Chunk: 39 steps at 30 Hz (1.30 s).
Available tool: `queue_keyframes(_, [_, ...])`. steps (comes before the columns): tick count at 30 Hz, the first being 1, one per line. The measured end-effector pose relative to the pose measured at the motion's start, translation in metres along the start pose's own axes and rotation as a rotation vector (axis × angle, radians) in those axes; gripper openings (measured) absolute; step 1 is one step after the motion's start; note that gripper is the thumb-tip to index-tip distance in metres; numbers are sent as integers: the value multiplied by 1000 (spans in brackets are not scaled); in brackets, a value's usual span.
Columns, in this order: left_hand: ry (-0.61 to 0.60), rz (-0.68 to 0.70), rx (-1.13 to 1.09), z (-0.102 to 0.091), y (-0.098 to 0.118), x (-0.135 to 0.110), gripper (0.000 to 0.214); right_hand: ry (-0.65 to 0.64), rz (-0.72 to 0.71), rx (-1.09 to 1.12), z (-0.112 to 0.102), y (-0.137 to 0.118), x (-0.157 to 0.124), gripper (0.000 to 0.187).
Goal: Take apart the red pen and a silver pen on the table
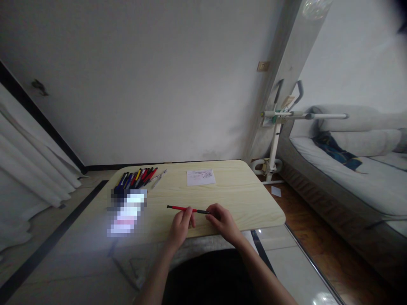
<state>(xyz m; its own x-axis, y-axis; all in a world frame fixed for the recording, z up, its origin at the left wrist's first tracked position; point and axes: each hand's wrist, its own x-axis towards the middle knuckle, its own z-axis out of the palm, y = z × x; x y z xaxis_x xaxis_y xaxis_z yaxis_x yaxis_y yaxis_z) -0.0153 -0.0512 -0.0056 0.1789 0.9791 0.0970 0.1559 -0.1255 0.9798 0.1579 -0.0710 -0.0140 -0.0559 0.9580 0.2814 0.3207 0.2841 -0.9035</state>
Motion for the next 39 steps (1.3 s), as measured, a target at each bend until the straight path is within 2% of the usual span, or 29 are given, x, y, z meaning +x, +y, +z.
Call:
queue_keyframes(9, [-10, -7, 72, 1, -6, 1, 47, -28, -18, -12, -1, -3, 0, 8])
queue_keyframes(14, [-27, 9, 60, -1, -2, 0, 46, -57, -16, -61, -3, -7, -1, 21])
queue_keyframes(18, [-8, 14, 41, -1, 2, -1, 45, -31, -12, -24, -1, -7, -1, 17])
queue_keyframes(21, [3, 21, 37, 0, 3, -2, 45, -17, -3, -9, 1, -4, -1, 27])
queue_keyframes(25, [-10, 7, 21, 0, 1, -1, 45, 5, 4, -35, 2, 0, -1, 13])
queue_keyframes(30, [-25, -8, 17, -1, 2, 0, 46, -36, -8, -6, 0, -3, -1, 8])
queue_keyframes(35, [-14, -15, 41, -1, 5, -1, 47, -59, -16, -40, -1, -8, -1, 17])
queue_keyframes(37, [-12, -13, 24, -1, 5, -1, 47, -51, -10, -20, -1, -8, -1, 15])
queue_keyframes(39, [-15, -3, 5, -1, 5, 0, 47, -39, 0, 17, 0, -7, -1, 24])
